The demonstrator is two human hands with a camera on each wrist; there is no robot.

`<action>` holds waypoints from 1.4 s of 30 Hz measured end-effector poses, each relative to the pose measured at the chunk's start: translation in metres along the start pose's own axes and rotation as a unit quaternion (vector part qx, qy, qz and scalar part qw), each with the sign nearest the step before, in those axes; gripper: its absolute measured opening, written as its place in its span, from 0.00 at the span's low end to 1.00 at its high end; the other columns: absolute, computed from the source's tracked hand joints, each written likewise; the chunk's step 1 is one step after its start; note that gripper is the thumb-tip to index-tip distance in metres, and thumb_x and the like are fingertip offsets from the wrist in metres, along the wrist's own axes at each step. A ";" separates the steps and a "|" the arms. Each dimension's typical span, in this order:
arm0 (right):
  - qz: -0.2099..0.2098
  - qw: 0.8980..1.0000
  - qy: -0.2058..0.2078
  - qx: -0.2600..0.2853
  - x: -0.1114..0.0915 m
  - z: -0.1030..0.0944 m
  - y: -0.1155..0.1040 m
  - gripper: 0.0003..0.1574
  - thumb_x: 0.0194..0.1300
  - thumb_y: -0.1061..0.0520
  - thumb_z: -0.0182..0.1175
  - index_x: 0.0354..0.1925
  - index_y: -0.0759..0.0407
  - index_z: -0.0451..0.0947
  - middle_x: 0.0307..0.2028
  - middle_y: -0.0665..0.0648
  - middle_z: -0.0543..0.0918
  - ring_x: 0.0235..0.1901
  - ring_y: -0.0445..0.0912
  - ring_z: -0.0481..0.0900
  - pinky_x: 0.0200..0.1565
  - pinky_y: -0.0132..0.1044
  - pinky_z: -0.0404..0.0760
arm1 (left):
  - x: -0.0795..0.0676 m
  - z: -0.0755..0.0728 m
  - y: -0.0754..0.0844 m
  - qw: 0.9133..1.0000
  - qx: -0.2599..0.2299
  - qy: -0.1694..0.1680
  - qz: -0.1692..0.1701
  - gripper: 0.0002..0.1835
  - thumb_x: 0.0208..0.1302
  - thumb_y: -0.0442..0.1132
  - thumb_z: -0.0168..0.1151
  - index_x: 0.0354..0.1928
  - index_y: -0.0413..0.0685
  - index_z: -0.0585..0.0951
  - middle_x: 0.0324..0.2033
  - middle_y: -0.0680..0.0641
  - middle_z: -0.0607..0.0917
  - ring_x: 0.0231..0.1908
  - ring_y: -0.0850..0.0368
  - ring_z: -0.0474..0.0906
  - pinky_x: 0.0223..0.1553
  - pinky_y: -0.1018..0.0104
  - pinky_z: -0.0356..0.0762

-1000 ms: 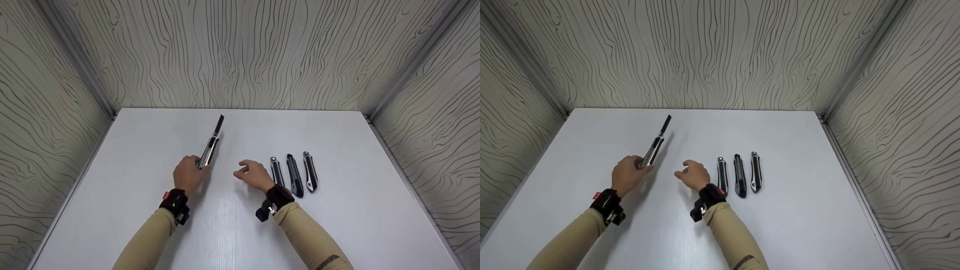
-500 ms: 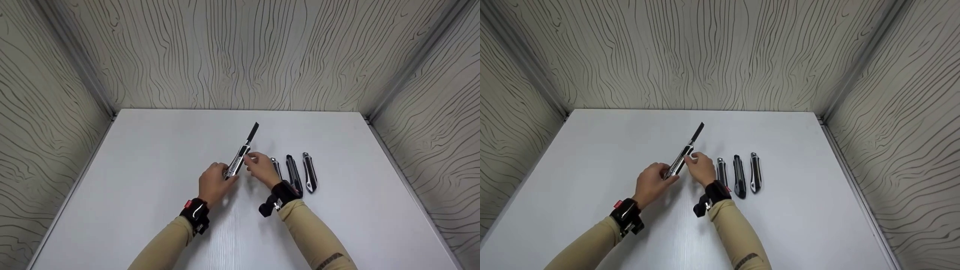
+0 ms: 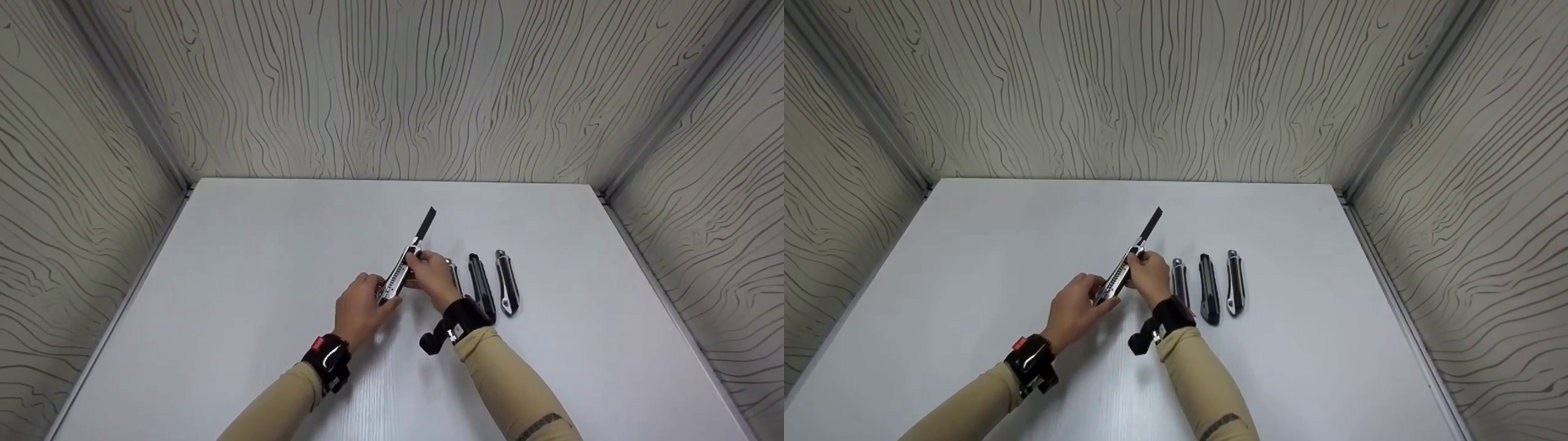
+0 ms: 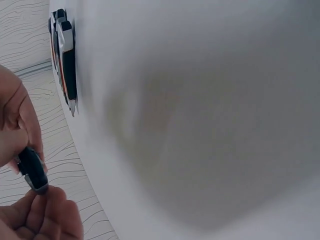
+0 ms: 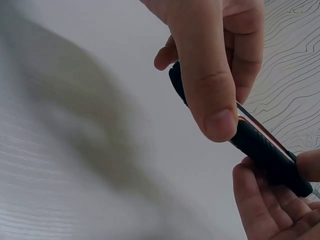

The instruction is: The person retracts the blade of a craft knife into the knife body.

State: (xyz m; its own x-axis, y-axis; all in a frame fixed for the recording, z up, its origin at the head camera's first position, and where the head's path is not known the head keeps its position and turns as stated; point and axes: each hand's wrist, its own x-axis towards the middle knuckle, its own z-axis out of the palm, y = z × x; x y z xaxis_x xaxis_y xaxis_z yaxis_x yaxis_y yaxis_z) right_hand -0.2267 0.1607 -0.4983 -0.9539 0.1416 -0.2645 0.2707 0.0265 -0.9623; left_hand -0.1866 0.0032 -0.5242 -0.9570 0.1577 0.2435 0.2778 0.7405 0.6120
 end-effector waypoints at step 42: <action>0.015 0.997 -0.061 -0.043 -0.001 -0.013 -0.002 0.29 0.74 0.42 0.50 0.54 0.65 0.75 0.39 0.58 0.87 0.33 0.42 0.86 0.36 0.34 0.83 | -0.012 0.019 0.010 0.911 -0.350 -0.202 -0.078 0.15 0.72 0.36 0.52 0.51 0.32 0.79 0.36 0.40 0.87 0.32 0.59 0.79 0.39 0.62 0.84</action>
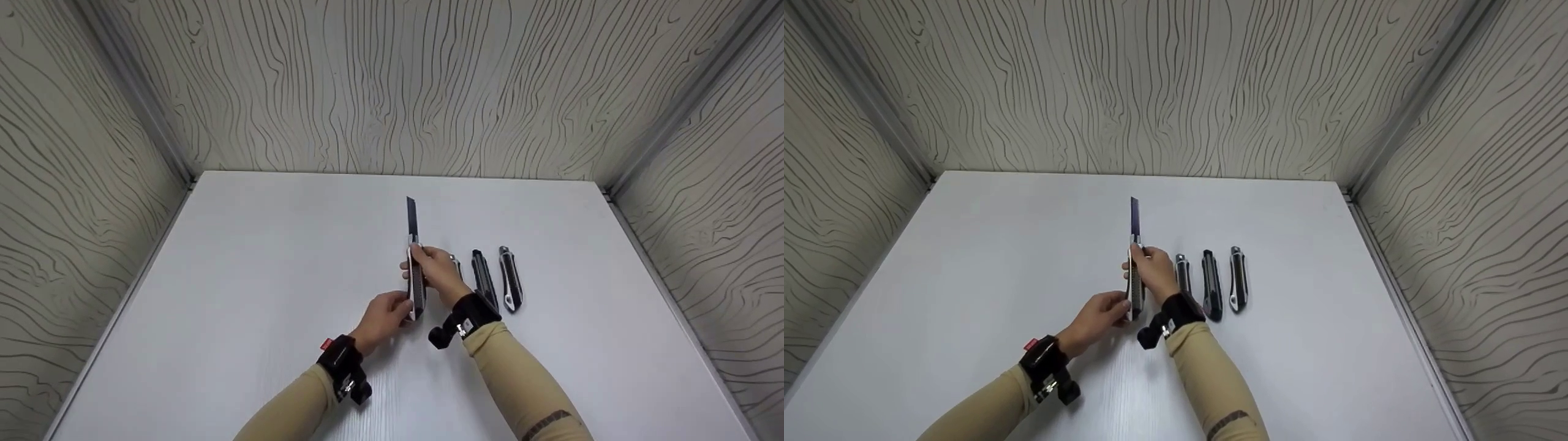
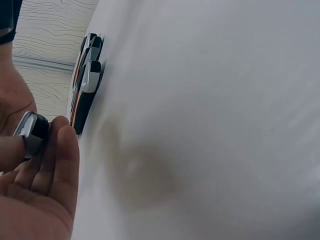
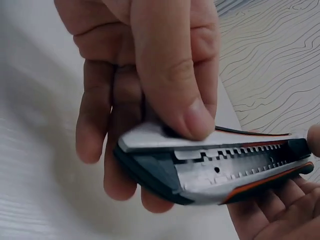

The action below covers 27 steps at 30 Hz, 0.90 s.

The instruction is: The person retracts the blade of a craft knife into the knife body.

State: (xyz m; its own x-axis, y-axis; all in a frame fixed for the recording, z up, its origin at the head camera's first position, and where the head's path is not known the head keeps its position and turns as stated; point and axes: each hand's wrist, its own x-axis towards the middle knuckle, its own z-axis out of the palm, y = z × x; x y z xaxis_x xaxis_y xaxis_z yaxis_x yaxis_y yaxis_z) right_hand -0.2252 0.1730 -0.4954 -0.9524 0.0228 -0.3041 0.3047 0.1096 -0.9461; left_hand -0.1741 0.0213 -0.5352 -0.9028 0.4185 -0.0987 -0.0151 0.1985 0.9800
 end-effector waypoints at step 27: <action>-0.004 0.999 0.008 0.037 0.000 0.007 0.003 0.26 0.74 0.46 0.51 0.53 0.68 0.76 0.37 0.57 0.86 0.33 0.42 0.85 0.41 0.35 0.85 | -0.010 0.001 0.009 1.000 -0.018 0.015 -0.001 0.15 0.71 0.33 0.51 0.52 0.28 0.78 0.38 0.35 0.87 0.34 0.52 0.81 0.42 0.48 0.83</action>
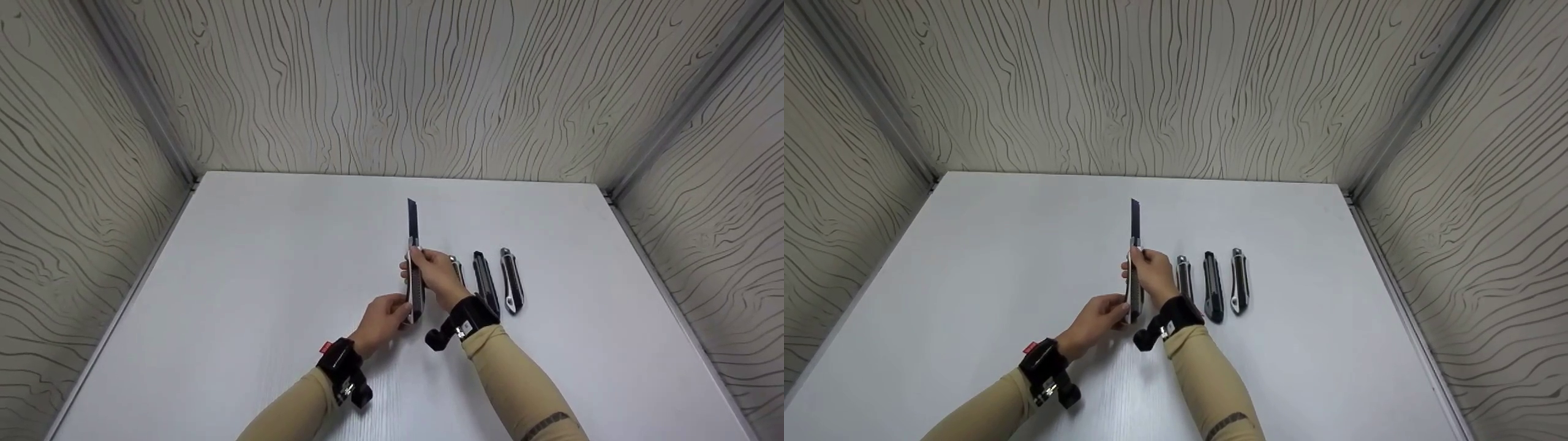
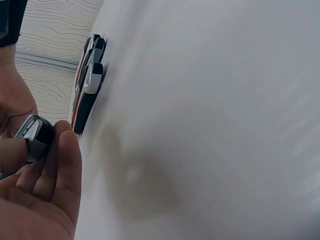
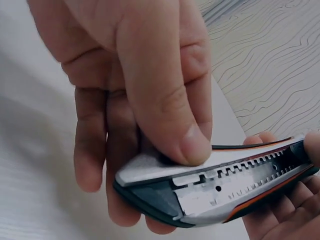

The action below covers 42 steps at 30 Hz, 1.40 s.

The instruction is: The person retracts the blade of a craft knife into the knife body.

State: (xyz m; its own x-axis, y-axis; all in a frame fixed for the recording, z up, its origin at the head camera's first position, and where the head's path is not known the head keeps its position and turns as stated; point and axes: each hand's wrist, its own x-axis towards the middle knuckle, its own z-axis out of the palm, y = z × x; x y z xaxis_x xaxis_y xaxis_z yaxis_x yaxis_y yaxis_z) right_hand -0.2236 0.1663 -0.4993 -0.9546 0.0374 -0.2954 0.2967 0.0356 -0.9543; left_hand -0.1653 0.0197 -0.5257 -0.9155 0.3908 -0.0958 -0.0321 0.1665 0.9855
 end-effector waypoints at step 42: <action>-0.005 1.000 -0.027 0.013 -0.001 0.002 -0.001 0.18 0.73 0.62 0.52 0.56 0.71 0.72 0.41 0.61 0.85 0.36 0.43 0.84 0.46 0.37 0.85 | 0.006 -0.002 -0.012 1.000 0.003 0.016 -0.022 0.15 0.71 0.36 0.53 0.52 0.31 0.79 0.34 0.40 0.87 0.30 0.59 0.79 0.37 0.60 0.84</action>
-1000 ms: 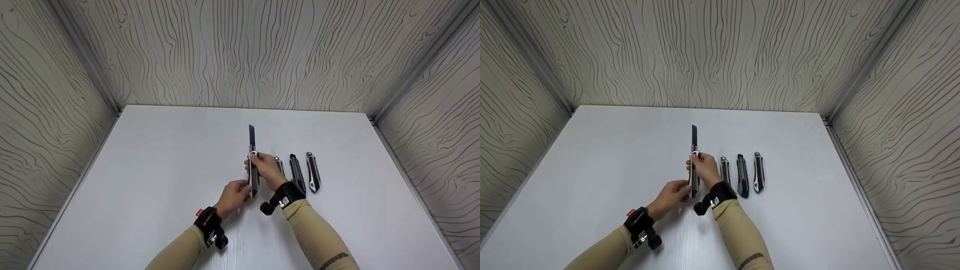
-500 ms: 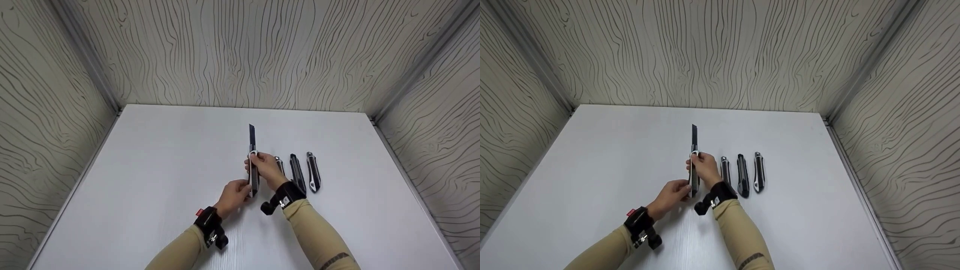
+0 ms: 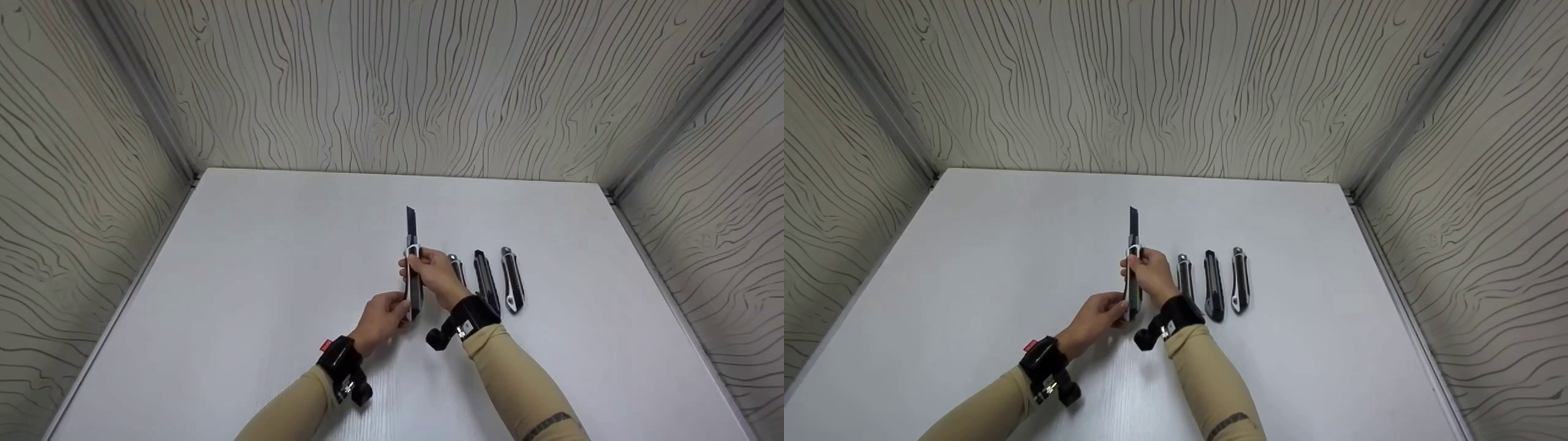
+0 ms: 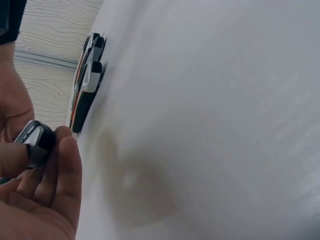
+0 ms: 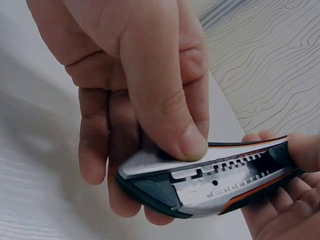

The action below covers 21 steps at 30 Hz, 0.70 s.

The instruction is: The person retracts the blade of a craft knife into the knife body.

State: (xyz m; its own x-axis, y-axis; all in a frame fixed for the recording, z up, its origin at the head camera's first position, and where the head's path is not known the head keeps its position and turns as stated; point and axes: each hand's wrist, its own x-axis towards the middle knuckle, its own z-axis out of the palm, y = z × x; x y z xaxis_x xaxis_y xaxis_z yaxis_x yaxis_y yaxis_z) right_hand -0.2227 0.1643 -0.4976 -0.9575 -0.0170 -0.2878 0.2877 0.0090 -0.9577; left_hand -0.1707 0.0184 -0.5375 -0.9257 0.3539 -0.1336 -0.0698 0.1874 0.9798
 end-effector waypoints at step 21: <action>0.003 1.000 -0.027 0.006 -0.001 -0.005 0.001 0.24 0.74 0.50 0.52 0.55 0.70 0.75 0.42 0.59 0.86 0.39 0.44 0.86 0.44 0.36 0.85 | -0.001 0.004 -0.003 0.996 -0.083 -0.010 0.015 0.14 0.75 0.34 0.46 0.48 0.28 0.76 0.37 0.28 0.84 0.37 0.46 0.85 0.45 0.48 0.84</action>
State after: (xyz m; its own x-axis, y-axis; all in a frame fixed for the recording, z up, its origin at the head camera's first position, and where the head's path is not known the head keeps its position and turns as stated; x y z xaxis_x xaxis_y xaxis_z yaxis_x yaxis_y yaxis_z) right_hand -0.2212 0.1691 -0.4979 -0.9537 -0.0717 -0.2921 0.2931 -0.0032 -0.9561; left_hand -0.1679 0.0213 -0.5412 -0.9209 0.3756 -0.1043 -0.1034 0.0224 0.9944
